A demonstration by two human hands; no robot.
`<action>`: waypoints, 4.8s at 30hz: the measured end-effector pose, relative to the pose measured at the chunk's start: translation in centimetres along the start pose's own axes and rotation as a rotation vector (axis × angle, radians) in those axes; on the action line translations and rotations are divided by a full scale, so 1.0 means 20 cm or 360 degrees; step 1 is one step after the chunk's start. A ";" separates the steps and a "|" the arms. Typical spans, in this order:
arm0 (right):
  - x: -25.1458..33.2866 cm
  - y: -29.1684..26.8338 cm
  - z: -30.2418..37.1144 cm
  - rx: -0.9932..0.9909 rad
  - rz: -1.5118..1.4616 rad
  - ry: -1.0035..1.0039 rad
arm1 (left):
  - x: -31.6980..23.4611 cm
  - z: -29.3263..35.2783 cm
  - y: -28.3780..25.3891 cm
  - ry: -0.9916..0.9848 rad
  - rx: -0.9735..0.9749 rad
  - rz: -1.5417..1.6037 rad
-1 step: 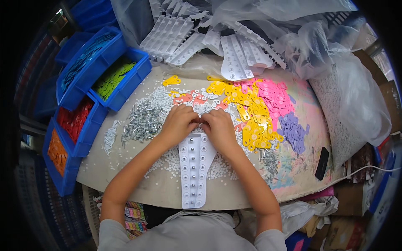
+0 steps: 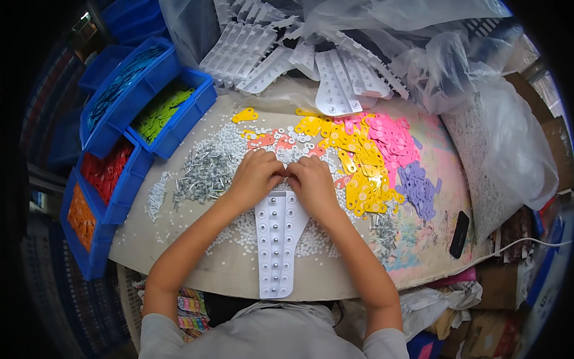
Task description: Assembling a toy xylophone by placing colored plates and fasteners onto a white plastic frame.
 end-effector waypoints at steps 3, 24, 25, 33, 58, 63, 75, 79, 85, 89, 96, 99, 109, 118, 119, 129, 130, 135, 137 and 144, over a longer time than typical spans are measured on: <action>0.00 -0.01 0.00 -0.0015 -0.0056 -0.0006 | 0.00 0.00 -0.02 -0.0036 -0.0010 -0.0033; 0.14 -0.09 0.26 -0.0026 -0.0325 0.0255 | -0.05 0.33 -0.17 -0.0521 0.0055 0.0717; 0.14 -0.08 0.25 -0.0044 -0.0301 0.0267 | -0.06 0.33 -0.16 -0.0583 0.0057 0.0736; 0.16 -0.01 0.28 -0.0224 -0.0076 0.0233 | -0.06 0.33 -0.15 -0.0394 -0.0131 0.0450; 0.02 -0.13 0.26 -0.0492 -0.0004 0.0163 | 0.16 0.12 -0.09 -0.0150 -0.0227 0.0075; -0.07 -0.11 0.21 -0.0344 0.0125 0.0253 | 0.16 0.11 -0.09 -0.0104 -0.0279 0.0059; 0.04 -0.15 0.27 -0.0332 -0.0263 0.0319 | -0.03 0.28 -0.27 -0.0510 -0.0098 0.0650; 0.17 -0.17 0.34 -0.0115 -0.0555 0.0344 | -0.12 0.38 -0.24 -0.0228 0.0024 0.0743; 0.21 -0.10 0.38 0.0110 -0.0508 0.0371 | -0.14 0.44 -0.15 -0.0310 0.0064 0.0699; 0.19 -0.04 0.40 0.0026 -0.0552 0.0377 | -0.17 0.45 -0.15 -0.0461 0.0036 0.0721; 0.23 0.00 0.44 -0.0233 -0.0137 0.0112 | -0.17 0.46 -0.16 -0.0353 -0.0092 0.0472; 0.25 0.00 0.45 -0.0322 -0.0014 0.0026 | -0.18 0.48 -0.16 -0.0055 -0.0198 0.0223; 0.26 0.01 0.46 -0.0362 0.0050 -0.0029 | -0.10 0.46 -0.14 -0.0375 0.0042 0.0788; 0.20 -0.02 0.48 -0.0469 -0.0235 0.0092 | -0.06 0.38 -0.17 -0.0378 -0.0233 0.0826; 0.19 -0.03 0.47 -0.0470 -0.0233 0.0094 | -0.04 0.35 -0.18 -0.0376 -0.0232 0.0828; 0.01 -0.14 0.26 -0.0322 0.0055 0.0134 | 0.15 0.15 -0.09 -0.0173 -0.0257 0.0077; 0.01 -0.14 0.24 -0.0367 0.0072 0.0102 | 0.15 0.15 -0.09 -0.0162 -0.0223 0.0060; -0.04 -0.09 0.16 -0.0379 0.0152 0.0049 | 0.13 0.14 -0.08 -0.0142 -0.0224 0.0019; -0.06 -0.07 0.15 -0.0391 0.0231 0.0013 | 0.13 0.13 -0.08 -0.0170 -0.0206 0.0042; -0.02 -0.13 0.24 -0.0318 0.0046 0.0131 | -0.02 0.22 -0.21 -0.0376 -0.0147 0.0248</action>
Point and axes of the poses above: each hand's wrist, its own z-axis away from the middle knuckle, its own y-axis out of the palm, x = y × z, the point moved 3 cm from there along -z, towards the middle knuckle, and after that the axes turned 1 degree about y, right-handed, at the moved point
